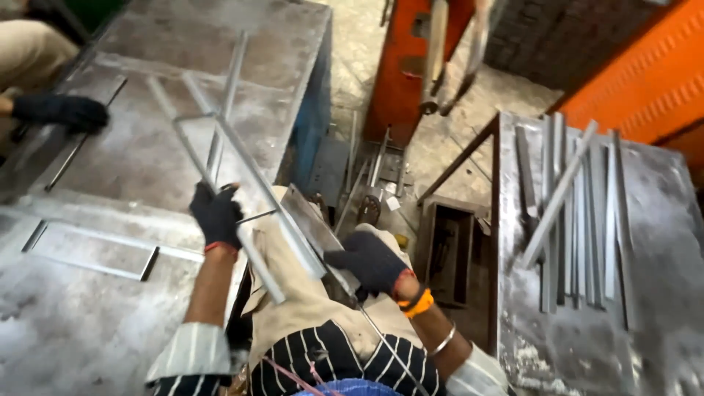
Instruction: Assembling thin metal strips and joining them into rectangular frames using an industrial welding or joining machine.
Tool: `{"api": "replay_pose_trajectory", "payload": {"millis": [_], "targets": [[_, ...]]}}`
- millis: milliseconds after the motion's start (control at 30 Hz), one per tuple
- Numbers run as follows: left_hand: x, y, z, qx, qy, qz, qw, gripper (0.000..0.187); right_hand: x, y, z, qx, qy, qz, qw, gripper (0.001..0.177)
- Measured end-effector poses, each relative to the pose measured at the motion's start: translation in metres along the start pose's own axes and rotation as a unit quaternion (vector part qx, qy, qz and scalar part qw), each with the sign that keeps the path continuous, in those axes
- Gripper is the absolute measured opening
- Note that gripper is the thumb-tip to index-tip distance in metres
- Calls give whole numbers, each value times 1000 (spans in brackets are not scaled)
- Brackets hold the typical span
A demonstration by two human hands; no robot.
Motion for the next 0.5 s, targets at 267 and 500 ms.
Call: {"api": "replay_pose_trajectory", "payload": {"millis": [267,500], "targets": [[17,-48,-253,24,185,33,982,42,41,41,56,-69,66,-296,950,23],[31,-58,-416,595,251,113,755,66,55,22,44,359,-29,-54,931,32]]}}
Point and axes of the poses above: each hand's wrist, its own x-axis towards the middle knuckle, its own z-axis out of the palm, y = z × x, the point moved 1 cm from there along x, towards the middle knuckle
